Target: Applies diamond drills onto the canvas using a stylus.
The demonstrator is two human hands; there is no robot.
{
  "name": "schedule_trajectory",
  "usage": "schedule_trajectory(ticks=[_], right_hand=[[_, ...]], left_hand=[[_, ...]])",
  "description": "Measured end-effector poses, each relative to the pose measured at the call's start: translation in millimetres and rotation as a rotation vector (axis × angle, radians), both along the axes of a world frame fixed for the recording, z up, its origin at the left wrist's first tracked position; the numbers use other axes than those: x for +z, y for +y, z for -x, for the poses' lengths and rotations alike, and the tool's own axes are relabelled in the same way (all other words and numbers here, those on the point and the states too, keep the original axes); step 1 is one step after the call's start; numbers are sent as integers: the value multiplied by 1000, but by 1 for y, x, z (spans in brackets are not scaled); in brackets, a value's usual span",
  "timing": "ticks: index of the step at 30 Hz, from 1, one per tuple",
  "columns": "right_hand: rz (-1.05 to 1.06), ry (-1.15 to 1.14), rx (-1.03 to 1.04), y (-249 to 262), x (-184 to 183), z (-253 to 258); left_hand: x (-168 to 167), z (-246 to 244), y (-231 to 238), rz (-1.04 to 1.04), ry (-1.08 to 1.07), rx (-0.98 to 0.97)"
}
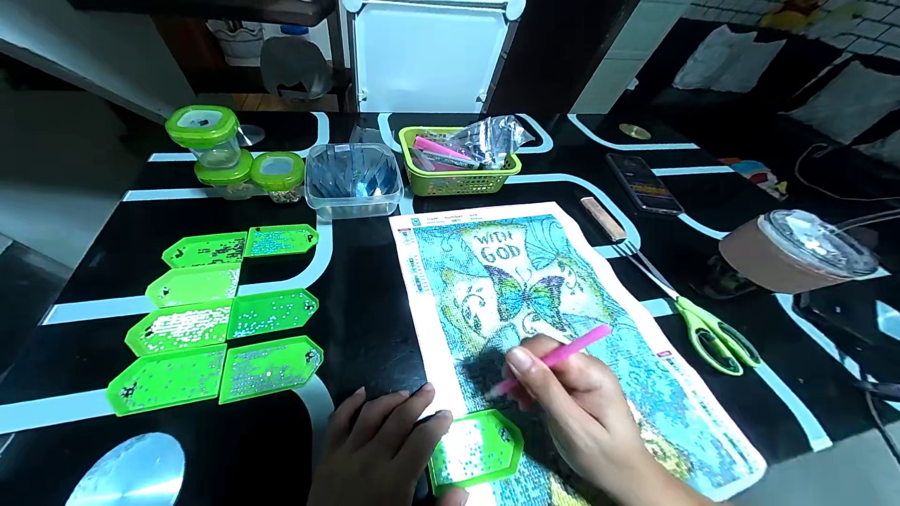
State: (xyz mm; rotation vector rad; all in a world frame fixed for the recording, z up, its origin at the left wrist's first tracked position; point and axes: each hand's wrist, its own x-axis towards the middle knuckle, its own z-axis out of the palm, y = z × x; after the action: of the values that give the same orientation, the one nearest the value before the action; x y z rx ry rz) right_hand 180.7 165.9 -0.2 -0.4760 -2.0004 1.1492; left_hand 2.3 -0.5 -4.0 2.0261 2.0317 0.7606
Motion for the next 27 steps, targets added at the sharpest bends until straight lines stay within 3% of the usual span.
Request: schedule_trajectory(ticks=[11,27], right_hand=[[-88,-13,117,-15,-14,-17],[-147,-19,76,-13,-16,-18]], left_hand=[[1,0,0,17,-17,1],[0,1,1,13,-16,0]])
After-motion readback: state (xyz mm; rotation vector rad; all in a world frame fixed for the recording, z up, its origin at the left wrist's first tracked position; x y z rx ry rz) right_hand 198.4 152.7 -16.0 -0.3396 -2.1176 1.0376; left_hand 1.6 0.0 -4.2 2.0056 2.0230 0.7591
